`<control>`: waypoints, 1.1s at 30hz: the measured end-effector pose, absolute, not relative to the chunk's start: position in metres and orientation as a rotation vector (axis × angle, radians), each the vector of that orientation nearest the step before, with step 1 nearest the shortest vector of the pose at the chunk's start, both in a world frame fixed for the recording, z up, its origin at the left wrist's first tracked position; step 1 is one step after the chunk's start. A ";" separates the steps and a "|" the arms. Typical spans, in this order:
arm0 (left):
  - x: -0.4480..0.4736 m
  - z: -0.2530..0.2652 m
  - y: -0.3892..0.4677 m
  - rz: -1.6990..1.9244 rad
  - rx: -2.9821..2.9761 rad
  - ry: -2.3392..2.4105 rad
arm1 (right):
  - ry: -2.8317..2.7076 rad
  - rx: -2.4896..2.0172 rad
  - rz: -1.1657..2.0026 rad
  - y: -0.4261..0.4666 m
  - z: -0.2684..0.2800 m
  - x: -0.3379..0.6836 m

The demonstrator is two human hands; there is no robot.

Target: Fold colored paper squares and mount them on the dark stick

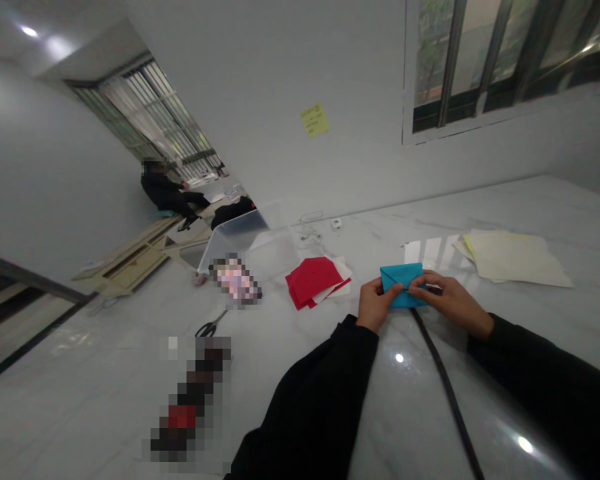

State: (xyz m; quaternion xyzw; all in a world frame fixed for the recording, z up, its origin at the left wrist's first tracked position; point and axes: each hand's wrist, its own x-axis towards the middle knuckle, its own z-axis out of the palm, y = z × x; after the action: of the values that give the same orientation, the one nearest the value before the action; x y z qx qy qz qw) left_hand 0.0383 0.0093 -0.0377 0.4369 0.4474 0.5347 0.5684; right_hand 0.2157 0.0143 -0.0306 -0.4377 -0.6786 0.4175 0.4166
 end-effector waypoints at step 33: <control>0.030 -0.036 0.020 1.436 0.761 1.076 | -2.147 -1.525 0.136 0.078 -0.045 0.235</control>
State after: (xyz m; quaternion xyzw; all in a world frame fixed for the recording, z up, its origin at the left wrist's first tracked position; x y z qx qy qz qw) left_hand 0.0297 0.0201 -0.0356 0.3230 0.4567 0.6098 0.5614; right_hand 0.2346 0.0780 -0.0446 -0.5599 -0.7885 0.0499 0.2496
